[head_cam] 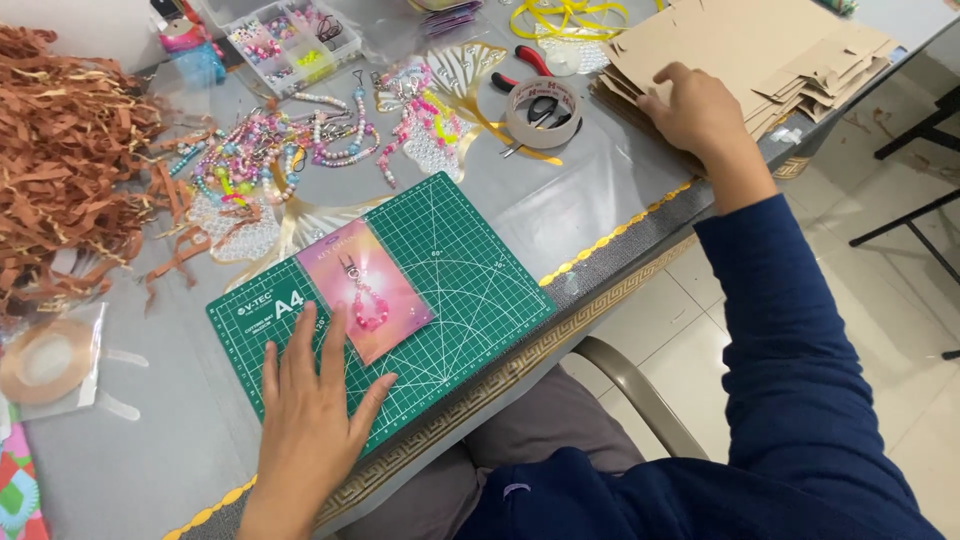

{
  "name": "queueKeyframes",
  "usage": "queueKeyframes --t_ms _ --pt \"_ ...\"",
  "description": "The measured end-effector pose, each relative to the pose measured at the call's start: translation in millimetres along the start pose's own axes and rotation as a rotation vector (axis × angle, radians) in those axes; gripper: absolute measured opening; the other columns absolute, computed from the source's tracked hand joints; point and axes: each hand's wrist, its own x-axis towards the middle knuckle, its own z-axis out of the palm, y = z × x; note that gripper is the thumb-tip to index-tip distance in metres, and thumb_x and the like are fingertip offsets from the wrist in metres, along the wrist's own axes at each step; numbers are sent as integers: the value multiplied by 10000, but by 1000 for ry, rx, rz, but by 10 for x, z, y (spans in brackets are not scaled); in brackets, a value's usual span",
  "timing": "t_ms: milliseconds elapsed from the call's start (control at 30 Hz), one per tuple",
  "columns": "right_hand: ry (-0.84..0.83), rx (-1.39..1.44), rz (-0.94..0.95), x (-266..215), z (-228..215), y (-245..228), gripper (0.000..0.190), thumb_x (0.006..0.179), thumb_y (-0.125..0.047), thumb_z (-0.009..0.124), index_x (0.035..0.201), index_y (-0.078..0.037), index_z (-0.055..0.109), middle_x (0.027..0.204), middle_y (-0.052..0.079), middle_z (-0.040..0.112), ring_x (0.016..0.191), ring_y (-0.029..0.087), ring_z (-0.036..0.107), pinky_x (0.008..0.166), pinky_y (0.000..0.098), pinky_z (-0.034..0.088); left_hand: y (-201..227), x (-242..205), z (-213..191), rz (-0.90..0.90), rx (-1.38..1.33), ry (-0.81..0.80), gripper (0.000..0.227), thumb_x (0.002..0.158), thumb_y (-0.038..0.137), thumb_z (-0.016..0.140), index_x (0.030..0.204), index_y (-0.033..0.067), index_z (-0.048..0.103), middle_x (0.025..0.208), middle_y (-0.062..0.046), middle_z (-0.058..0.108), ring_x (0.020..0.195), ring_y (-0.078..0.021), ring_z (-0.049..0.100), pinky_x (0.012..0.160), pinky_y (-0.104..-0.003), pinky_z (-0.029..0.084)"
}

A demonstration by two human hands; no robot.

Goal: The person puts a beaded keychain onto a card, places it inside a clear plastic bag, and then folds a cardboard piece.

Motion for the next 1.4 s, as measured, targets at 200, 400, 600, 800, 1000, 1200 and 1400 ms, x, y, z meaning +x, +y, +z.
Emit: queueKeyframes --t_ms 200,400,600,800,1000,1200,1400 --pt "-4 -38 41 -127 -9 108 468 1089 -461 573 1371 -89 594 1230 242 663 1084 443 613 757 594 501 -75 140 37 120 167 40 921 909 656 523 1620 132 263 1630 -258 321 1485 -491 335 1172 -621 305" --pt "-16 -78 10 -200 -43 42 414 1136 -432 521 1342 -84 614 1183 252 695 1042 462 643 761 596 512 -200 380 207 73 95 -176 876 987 675 365 1653 148 151 1635 -286 218 1496 -549 155 1166 -621 219" --pt "24 -83 39 -93 44 160 462 1131 -528 592 1300 -105 674 1072 144 735 949 378 677 666 528 533 -256 556 278 68 36 -257 823 1025 654 308 1645 140 141 1671 -273 72 1533 -472 21 1214 -567 79" --pt "172 -206 45 69 265 276 566 1086 -706 593 1193 -164 715 1007 175 741 875 404 702 643 499 520 -310 890 296 86 -17 -298 796 1030 620 326 1640 136 162 1660 -298 82 1539 -451 48 1229 -548 72" --pt "246 -300 50 194 440 299 577 1093 -742 537 1127 -201 735 910 128 757 814 364 723 542 463 495 -337 1337 398 50 -56 -353 787 1023 619 302 1628 132 176 1662 -299 78 1546 -437 61 1242 -524 73" --pt "306 -323 25 235 498 373 603 1121 -754 480 1102 -217 754 966 112 754 811 384 725 556 483 498 -308 1707 401 -33 -75 -447 819 1002 651 273 1641 159 128 1675 -282 28 1561 -420 -15 1251 -515 41" --pt "282 -329 32 250 493 349 582 1114 -731 472 1148 -222 753 1007 124 744 801 395 725 544 491 508 -324 1994 445 -54 -71 -449 800 1008 640 255 1642 169 127 1677 -282 24 1560 -426 -18 1254 -520 34"
